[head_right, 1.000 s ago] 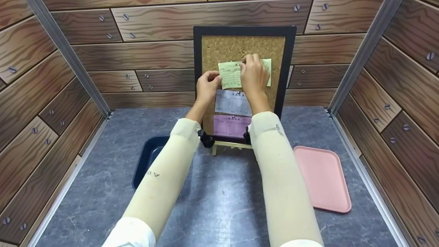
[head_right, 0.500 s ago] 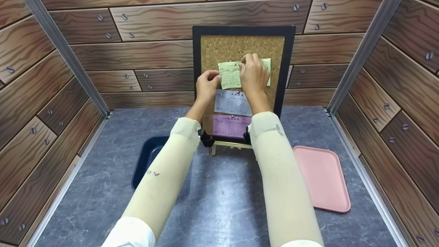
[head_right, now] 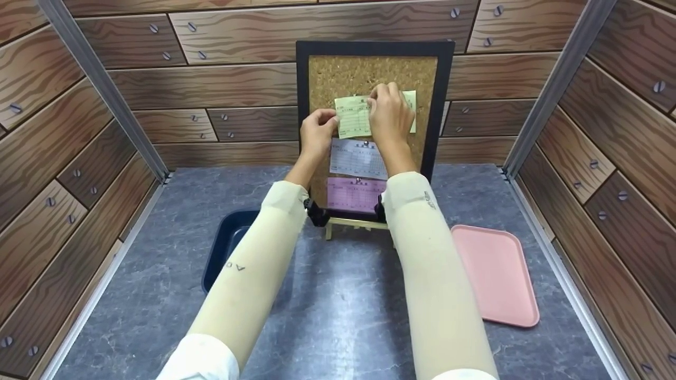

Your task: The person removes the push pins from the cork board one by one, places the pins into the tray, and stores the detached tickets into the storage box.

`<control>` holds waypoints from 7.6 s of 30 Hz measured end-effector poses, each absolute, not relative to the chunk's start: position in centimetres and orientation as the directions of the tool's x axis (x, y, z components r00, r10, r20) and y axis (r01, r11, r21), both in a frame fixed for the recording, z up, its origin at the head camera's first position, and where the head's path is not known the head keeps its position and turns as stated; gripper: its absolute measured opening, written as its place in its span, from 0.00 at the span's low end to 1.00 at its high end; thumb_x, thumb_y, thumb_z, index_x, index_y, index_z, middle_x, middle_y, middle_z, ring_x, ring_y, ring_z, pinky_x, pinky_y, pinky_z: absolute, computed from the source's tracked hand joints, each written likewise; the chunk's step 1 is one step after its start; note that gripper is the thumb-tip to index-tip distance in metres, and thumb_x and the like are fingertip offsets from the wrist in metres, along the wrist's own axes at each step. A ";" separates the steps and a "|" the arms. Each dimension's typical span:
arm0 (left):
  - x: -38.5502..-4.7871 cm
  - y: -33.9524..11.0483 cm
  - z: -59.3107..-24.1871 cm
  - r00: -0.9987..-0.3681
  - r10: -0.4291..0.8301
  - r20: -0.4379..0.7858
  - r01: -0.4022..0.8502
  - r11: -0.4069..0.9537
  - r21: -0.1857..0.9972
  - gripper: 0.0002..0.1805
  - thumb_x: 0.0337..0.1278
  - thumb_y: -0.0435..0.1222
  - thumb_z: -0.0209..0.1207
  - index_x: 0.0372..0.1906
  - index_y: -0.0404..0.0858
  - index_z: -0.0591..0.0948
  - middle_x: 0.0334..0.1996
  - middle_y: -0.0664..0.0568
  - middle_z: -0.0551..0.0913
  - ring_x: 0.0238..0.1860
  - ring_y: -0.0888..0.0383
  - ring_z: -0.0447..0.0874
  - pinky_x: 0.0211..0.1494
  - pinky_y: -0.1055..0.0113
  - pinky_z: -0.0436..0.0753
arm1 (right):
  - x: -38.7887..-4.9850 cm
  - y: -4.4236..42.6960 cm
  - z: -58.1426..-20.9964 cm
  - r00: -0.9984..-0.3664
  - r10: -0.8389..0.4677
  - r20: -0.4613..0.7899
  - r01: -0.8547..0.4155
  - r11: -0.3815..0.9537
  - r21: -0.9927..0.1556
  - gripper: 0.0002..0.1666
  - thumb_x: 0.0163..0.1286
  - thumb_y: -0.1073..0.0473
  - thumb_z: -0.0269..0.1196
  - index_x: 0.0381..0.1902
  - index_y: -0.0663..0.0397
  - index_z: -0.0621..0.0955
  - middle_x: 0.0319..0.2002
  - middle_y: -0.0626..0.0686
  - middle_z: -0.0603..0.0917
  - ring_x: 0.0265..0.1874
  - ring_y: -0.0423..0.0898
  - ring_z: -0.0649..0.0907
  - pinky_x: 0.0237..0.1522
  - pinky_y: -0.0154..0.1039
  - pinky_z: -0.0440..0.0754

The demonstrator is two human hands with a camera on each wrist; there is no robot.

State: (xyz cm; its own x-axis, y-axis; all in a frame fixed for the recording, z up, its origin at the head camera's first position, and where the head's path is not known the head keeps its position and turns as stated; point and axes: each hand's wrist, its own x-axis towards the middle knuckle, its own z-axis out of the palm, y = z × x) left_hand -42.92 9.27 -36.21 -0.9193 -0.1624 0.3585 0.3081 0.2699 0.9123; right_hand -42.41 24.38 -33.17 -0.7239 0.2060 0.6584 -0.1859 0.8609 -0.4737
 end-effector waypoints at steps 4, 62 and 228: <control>-42.8 9.2 -36.2 -0.918 -0.166 0.360 0.312 0.256 0.915 0.07 0.63 0.32 0.64 0.43 0.36 0.87 0.39 0.49 0.90 0.40 0.59 0.84 0.45 0.74 0.77 | -42.3 24.4 -33.2 -0.725 0.202 0.659 -0.181 0.867 -0.465 0.11 0.71 0.52 0.64 0.42 0.53 0.82 0.44 0.55 0.81 0.45 0.58 0.83 0.44 0.58 0.77; -32.2 -3.7 -41.1 -0.906 -0.244 0.345 0.403 -0.257 0.878 0.09 0.62 0.24 0.62 0.45 0.24 0.82 0.36 0.45 0.86 0.36 0.60 0.83 0.48 0.56 0.86 | -25.4 33.5 -41.6 -0.722 0.312 0.617 -0.462 0.446 -0.766 0.10 0.66 0.71 0.66 0.44 0.72 0.85 0.26 0.43 0.85 0.23 0.33 0.83 0.31 0.23 0.81; -39.2 6.1 -43.0 -0.909 -0.092 0.408 0.347 0.377 0.859 0.12 0.64 0.34 0.64 0.50 0.36 0.85 0.43 0.47 0.85 0.44 0.56 0.84 0.50 0.70 0.80 | -37.0 25.3 -41.8 -0.726 0.088 0.682 -0.353 0.803 -0.479 0.13 0.67 0.60 0.68 0.46 0.62 0.85 0.41 0.61 0.86 0.40 0.58 0.85 0.43 0.56 0.78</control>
State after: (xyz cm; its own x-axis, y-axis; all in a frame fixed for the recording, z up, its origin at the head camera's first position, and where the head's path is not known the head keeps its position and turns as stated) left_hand -39.19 6.10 -43.03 -0.9086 -0.0915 0.4076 0.3472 0.3773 0.8586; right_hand -36.95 25.30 -41.79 -0.7256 0.0881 0.6824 -0.3534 0.8033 -0.4794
